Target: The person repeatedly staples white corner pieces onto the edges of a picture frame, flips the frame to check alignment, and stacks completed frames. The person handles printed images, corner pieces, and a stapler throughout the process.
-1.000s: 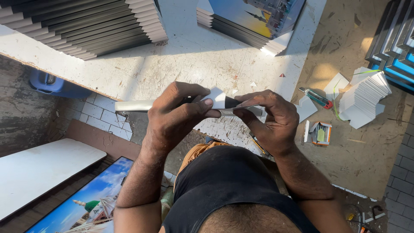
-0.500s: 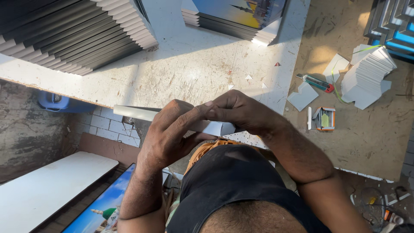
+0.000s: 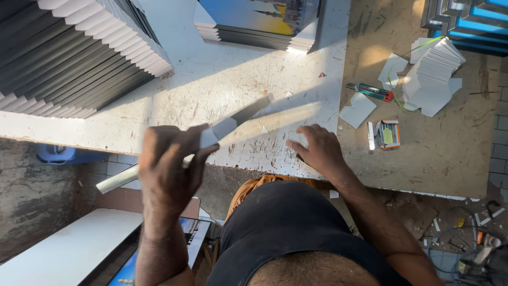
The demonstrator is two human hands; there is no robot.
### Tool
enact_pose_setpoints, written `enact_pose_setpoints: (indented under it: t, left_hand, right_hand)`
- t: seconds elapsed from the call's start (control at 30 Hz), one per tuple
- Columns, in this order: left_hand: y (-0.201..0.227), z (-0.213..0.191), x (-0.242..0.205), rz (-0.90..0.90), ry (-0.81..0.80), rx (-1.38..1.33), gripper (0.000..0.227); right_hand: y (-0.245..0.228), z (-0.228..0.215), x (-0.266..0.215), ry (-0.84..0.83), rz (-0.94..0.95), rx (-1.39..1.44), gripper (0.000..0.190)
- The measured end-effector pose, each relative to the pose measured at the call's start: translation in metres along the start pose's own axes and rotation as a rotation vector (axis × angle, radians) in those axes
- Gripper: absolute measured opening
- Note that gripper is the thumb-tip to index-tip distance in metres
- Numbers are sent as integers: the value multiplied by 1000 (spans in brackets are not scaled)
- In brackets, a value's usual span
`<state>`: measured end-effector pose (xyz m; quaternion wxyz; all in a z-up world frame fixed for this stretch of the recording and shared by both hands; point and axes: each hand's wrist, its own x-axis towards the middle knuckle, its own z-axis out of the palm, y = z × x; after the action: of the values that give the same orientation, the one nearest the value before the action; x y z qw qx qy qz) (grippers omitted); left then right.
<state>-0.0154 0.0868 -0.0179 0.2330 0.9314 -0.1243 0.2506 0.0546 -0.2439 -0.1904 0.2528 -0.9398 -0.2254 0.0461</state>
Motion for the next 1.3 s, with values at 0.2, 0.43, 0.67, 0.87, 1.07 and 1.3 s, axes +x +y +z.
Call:
enact_pose_setpoints:
  t: [0.2, 0.43, 0.67, 0.87, 1.07, 1.3]
  left_hand:
    - [25, 106, -46, -22, -327, -54, 28]
    - [-14, 260, -117, 6, -410, 5, 18]
    - [-46, 302, -155, -79, -416, -93, 21]
    - [-57, 290, -143, -104, -546, -154, 28]
    - [-56, 283, -141, -140, -589, -145, 29]
    - [-56, 286, -143, -166, -611, -176, 31]
  right_hand:
    - [59, 67, -43, -511, 281, -288, 68]
    - [75, 81, -45, -708, 376, -255, 71]
    - [71, 83, -39, -692, 289, -269, 70]
    - [39, 85, -16, -616, 213, -215, 62]
    - [16, 94, 10, -545, 78, -161, 54]
    - [18, 107, 6, -400, 56, -38, 48]
